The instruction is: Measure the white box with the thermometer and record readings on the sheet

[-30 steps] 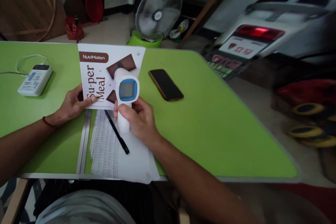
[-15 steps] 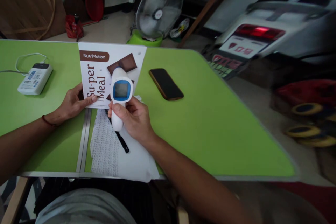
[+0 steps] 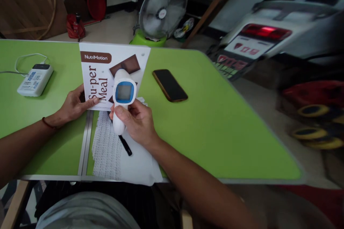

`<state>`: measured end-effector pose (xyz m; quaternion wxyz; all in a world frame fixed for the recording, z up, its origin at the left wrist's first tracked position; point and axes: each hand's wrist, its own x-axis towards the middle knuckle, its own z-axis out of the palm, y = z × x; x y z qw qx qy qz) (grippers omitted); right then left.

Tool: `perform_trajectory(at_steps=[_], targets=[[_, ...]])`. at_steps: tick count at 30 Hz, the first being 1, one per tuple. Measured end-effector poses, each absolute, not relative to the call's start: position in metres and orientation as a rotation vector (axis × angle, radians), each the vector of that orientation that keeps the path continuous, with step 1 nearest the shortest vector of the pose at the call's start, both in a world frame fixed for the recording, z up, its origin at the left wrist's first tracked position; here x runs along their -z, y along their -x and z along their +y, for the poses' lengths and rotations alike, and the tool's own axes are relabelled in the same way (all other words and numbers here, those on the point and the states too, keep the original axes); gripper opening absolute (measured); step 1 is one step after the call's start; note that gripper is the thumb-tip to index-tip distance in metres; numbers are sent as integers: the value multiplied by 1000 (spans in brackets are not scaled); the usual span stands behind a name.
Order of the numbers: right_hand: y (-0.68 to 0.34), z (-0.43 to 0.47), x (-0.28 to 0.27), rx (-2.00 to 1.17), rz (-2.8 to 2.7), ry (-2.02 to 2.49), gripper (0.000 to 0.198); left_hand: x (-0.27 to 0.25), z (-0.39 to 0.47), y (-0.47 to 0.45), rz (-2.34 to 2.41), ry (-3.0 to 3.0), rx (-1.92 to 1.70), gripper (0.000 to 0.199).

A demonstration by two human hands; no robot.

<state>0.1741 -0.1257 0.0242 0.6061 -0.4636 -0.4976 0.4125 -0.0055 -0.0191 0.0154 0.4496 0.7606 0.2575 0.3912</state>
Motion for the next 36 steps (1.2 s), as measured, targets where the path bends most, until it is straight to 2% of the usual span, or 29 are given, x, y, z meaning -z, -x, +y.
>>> perform_trajectory(at_steps=[25,30,32,36], targets=[[-173,-128,-24,-1026,-1143,986,30,-9,-16,4,583,-1769,-997,48],[-179,-129,-26,-900,-1250,1058,26,-12,-15,5,620,-1835,-1077,46],[-189,-127,-30,-801,-1376,1107,30,-12,-12,7,618,-1867,-1116,48],[-228,-122,-38,-684,-1793,1361,51,-4,-2,8,618,-1894,-1141,62]])
